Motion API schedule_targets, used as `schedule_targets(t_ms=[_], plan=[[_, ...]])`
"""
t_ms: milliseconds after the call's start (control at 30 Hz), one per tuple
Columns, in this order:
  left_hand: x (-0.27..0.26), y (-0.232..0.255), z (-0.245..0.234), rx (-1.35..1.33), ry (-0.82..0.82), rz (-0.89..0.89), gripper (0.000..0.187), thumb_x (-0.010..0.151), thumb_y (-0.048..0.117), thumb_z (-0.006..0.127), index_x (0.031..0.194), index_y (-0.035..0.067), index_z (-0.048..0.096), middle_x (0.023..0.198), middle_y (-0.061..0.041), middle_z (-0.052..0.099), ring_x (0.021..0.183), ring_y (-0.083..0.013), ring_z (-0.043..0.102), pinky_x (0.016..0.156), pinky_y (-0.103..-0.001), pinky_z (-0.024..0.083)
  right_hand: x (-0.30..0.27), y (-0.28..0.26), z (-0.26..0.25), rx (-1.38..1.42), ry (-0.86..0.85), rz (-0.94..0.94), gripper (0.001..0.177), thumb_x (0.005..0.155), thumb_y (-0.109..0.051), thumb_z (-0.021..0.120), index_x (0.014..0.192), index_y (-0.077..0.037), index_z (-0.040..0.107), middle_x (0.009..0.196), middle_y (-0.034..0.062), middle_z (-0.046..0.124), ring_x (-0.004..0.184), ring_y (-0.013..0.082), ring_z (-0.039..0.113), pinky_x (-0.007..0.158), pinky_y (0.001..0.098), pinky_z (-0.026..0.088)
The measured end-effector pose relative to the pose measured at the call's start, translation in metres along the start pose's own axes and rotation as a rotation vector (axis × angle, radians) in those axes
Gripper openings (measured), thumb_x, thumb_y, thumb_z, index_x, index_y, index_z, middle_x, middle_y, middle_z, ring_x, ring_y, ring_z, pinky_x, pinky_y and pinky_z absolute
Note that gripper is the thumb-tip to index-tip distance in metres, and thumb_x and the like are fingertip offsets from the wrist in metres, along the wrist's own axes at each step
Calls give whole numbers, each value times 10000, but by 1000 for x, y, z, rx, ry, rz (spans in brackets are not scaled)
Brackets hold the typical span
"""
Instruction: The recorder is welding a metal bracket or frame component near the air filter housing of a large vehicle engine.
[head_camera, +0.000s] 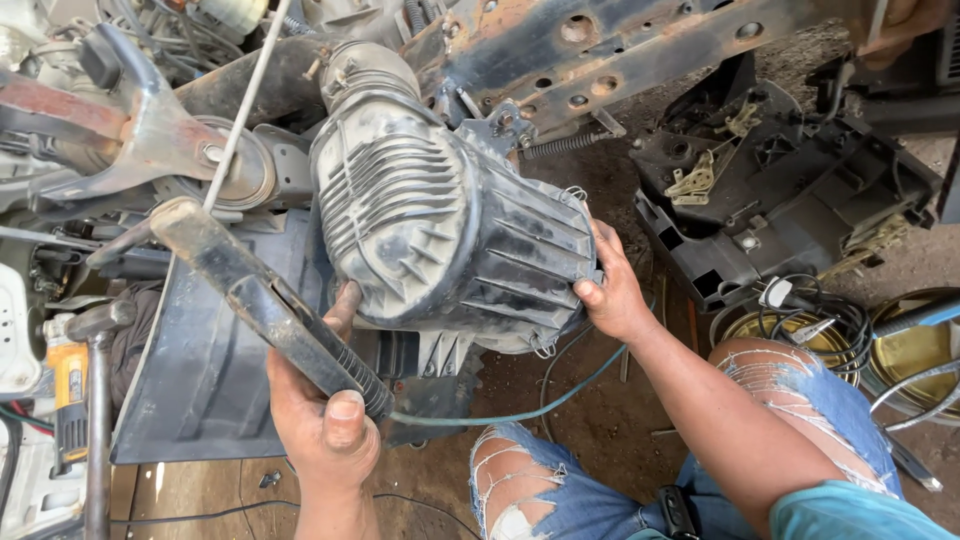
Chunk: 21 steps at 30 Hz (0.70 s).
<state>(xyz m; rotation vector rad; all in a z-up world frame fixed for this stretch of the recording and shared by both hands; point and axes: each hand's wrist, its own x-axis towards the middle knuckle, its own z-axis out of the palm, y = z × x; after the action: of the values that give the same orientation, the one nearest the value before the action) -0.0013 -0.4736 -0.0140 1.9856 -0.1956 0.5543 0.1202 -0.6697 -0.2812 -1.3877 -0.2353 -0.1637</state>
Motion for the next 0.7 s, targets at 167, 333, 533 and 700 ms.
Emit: schedule_targets(t_ms=[167,333,533,700], plan=[[-1,30,-12,-40,42,43,1025,855,640,855,1456,-51,394,1419,-285,563,1473,-426,565,1318,-516,434,-1,8,2,24,5,-34,1283,751,-993,449,1553,8,408,1561,229,372,1486,359,387,1213,483,317],[-9,73,-41,227,63,1,960,756,516,891,1366,-23,382,1261,-220,649,987,-249,725,816,-333,612,-1,11,5,64,29,-79,1241,784,-960,482,1503,51,447,1536,223,392,1468,342,395,1217,448,308],[-10,117,-79,646,-105,-67,825,663,248,892,1361,-42,562,1050,-127,755,966,-215,782,897,-328,616,-1,8,6,66,42,-74,1256,779,-970,478,1519,44,434,1536,224,389,1471,342,394,1226,448,305],[-1,146,-71,740,-221,-150,964,606,221,895,1449,-49,513,1210,-160,741,1136,-252,735,961,-390,540,0,9,6,53,23,-16,1310,732,-1007,444,1542,21,406,1528,223,368,1468,355,386,1204,477,324]])
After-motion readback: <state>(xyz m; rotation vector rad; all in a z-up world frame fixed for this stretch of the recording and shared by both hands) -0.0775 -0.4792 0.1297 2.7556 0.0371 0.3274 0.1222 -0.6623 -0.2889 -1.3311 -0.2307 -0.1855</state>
